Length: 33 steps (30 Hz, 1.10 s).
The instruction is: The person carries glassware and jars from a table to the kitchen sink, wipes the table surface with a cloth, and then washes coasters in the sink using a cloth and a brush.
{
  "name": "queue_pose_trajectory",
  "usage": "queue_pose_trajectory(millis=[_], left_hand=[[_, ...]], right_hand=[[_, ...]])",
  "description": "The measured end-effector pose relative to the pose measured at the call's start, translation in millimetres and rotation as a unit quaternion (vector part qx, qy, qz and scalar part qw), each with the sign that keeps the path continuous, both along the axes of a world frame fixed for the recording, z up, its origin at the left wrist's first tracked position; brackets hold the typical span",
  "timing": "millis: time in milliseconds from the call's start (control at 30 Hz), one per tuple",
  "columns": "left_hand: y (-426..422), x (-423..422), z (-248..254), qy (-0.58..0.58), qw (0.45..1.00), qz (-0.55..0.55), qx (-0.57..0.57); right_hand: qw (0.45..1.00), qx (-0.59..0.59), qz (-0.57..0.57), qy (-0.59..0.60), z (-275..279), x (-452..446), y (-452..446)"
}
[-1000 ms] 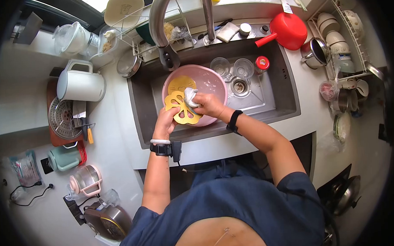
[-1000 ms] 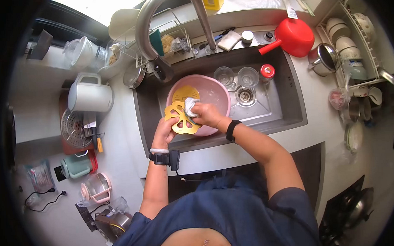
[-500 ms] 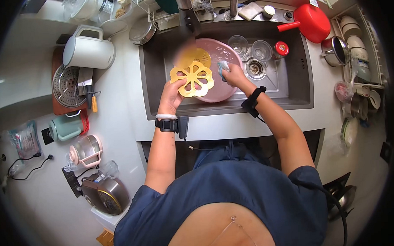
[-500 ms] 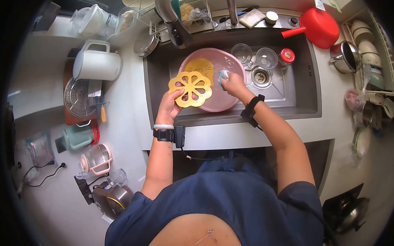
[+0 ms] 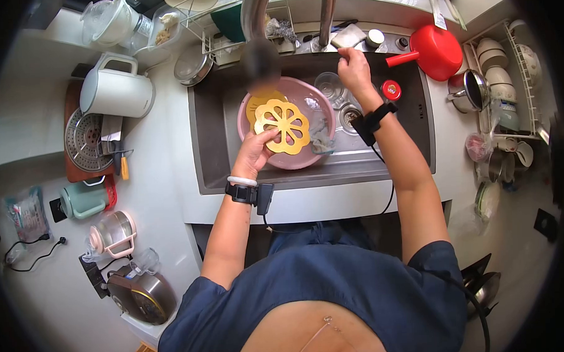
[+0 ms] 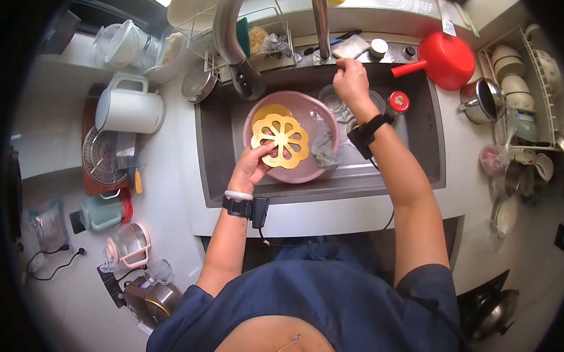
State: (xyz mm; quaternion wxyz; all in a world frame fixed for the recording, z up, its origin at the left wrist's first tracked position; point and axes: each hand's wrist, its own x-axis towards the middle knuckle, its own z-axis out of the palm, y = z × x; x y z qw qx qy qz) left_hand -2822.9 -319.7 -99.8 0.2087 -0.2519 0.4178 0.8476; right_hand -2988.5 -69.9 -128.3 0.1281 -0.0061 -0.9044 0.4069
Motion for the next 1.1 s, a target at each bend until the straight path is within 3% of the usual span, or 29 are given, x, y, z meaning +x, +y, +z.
queue_pose_trajectory(millis=[167, 300, 367, 500, 533, 800, 967, 1100], left_hand=[[24.6, -24.5, -1.8, 0.071, 0.996, 0.002, 0.050], [31.9, -32.5, -0.9, 0.062, 0.997, 0.012, 0.035], [31.2, -32.9, -1.1, 0.046, 0.999, 0.013, 0.018], [29.2, -29.5, -7.1, 0.054, 0.998, 0.018, 0.004], [28.3, -28.7, -7.8, 0.047, 0.999, 0.018, -0.004], [7.9, -22.9, -57.9, -0.046, 0.994, 0.060, -0.079], [-9.4, -22.8, -119.2, -0.147, 0.982, 0.121, -0.020], [-10.4, -27.1, -155.7, -0.148, 0.980, 0.109, -0.073]], right_hand=[[0.993, 0.110, 0.051, 0.015, -3.4, -72.9, 18.7], [0.953, 0.284, 0.106, 0.019, -28.7, -112.7, 25.2], [0.941, 0.304, 0.139, -0.047, -22.9, -119.2, 24.0], [0.924, 0.361, 0.125, -0.023, -21.8, -120.0, 21.9], [0.927, 0.359, 0.107, 0.025, -26.1, -120.2, 21.4], [0.934, 0.345, 0.091, 0.023, -25.0, -132.7, 24.0], [0.975, 0.200, 0.030, 0.097, -10.4, -128.3, 37.9], [0.980, 0.119, 0.015, 0.158, 6.9, -113.1, 53.2]])
